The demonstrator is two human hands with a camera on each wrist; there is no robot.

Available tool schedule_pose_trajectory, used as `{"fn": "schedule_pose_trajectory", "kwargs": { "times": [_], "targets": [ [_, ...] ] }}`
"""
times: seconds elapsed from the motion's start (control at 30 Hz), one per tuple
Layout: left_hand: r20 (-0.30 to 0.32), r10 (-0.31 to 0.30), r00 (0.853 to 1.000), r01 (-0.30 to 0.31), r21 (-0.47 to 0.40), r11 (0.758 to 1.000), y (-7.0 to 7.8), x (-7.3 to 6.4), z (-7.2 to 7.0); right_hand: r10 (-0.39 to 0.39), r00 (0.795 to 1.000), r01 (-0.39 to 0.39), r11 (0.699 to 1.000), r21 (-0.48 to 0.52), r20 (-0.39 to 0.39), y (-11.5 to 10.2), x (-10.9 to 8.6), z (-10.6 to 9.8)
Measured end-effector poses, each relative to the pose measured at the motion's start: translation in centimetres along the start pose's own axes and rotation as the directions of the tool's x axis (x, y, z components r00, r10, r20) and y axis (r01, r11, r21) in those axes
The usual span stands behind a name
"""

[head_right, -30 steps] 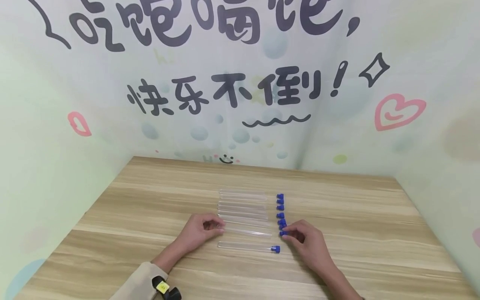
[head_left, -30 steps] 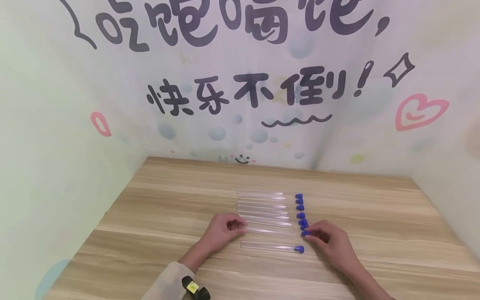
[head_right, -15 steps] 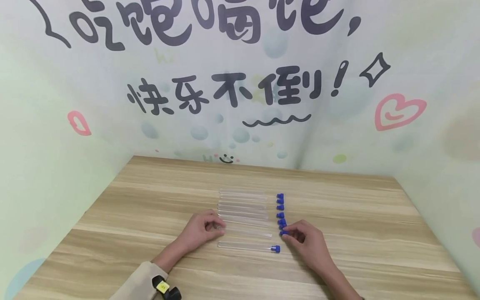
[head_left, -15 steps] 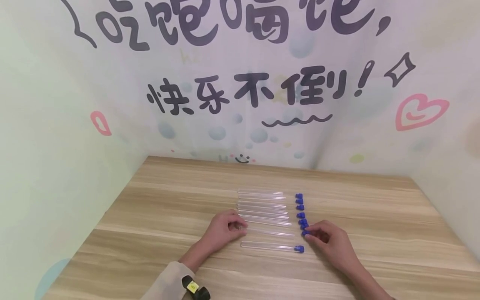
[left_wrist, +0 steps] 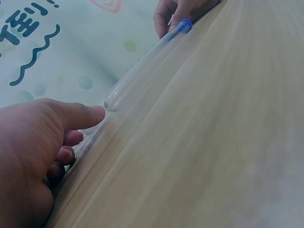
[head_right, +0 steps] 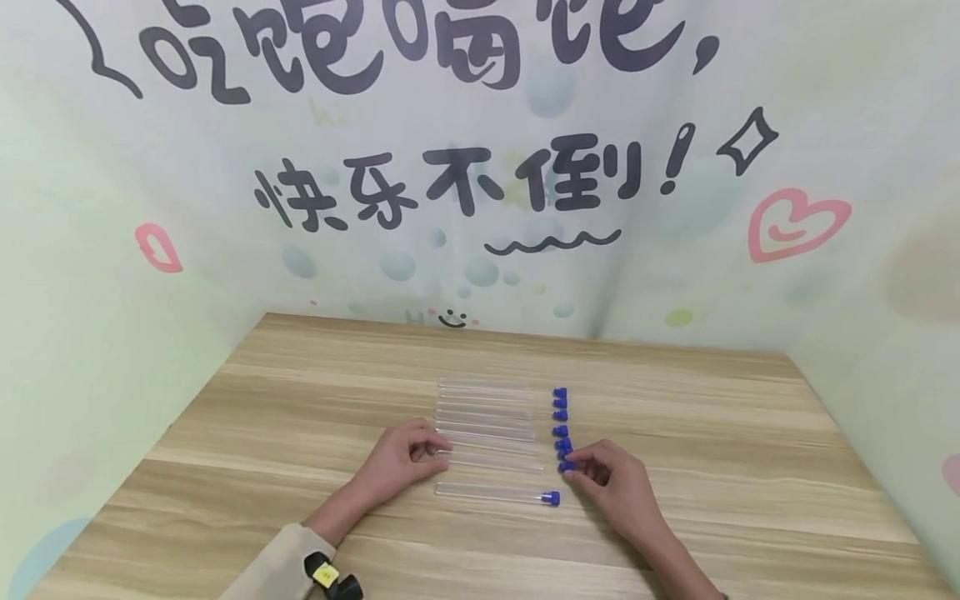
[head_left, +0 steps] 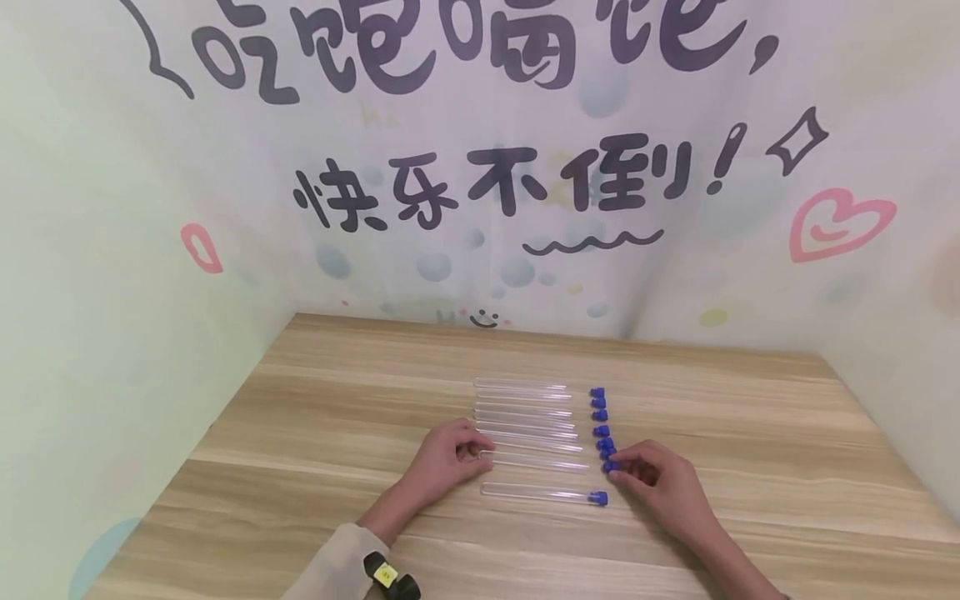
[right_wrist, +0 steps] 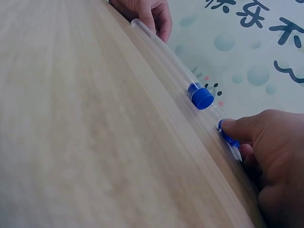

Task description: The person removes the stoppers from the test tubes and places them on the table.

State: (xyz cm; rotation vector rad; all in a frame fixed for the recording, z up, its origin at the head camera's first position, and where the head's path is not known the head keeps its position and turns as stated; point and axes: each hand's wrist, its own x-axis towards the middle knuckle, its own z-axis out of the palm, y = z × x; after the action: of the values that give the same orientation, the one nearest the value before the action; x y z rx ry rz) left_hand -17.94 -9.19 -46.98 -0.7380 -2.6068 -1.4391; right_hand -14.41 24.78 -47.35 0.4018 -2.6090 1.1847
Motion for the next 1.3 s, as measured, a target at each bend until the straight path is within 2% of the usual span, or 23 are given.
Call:
{"fn": "schedule_pose_trajectory", "kwargs": {
  "times": [0.23,0.43,0.67,0.83,1.0,1.07,1.17,1.3],
  "targets": [
    [-0.020,0.009,1.000,-0.009,-0.013,1.000,0.1,0.0,0.0,-0.029,0.999,0.029,1.000,0.002,-0.028,-0.1,-0.1,-0.1],
    [-0.035,0.009,0.999,-0.011,-0.069,0.998,0.4,-0.1,0.0,-0.027,0.996,0.029,0.999,0.020,-0.081,-0.3,-0.2,0.0],
    [-0.046,-0.007,0.999,0.001,-0.129,0.992,0.4,-0.3,0.2,-0.008,0.991,0.023,0.993,0.112,-0.132,-1.0,-0.5,0.2],
    [-0.059,0.004,0.998,-0.013,-0.160,0.987,0.9,-0.9,0.5,-0.031,0.994,0.047,0.986,0.158,-0.101,-1.5,-1.0,0.4],
    [-0.024,0.071,0.997,-0.075,-0.178,0.981,2.3,-1.4,0.4,-0.076,0.996,0.081,0.986,0.143,-0.040,-1.7,-1.5,0.6],
    [-0.007,0.090,0.996,-0.090,-0.178,0.980,2.1,-1.6,0.4,-0.097,0.995,0.097,0.985,0.145,-0.008,-1.8,-1.6,0.6],
    [0.014,0.101,0.995,-0.097,-0.179,0.979,1.3,-1.6,0.6,-0.128,0.992,0.122,0.979,0.165,0.024,-3.2,-1.6,0.4],
    [0.033,0.091,0.995,-0.084,-0.170,0.982,1.0,-1.6,0.8,-0.202,0.978,0.192,0.967,0.166,0.047,-3.2,-1.6,0.6]
  ]
}}
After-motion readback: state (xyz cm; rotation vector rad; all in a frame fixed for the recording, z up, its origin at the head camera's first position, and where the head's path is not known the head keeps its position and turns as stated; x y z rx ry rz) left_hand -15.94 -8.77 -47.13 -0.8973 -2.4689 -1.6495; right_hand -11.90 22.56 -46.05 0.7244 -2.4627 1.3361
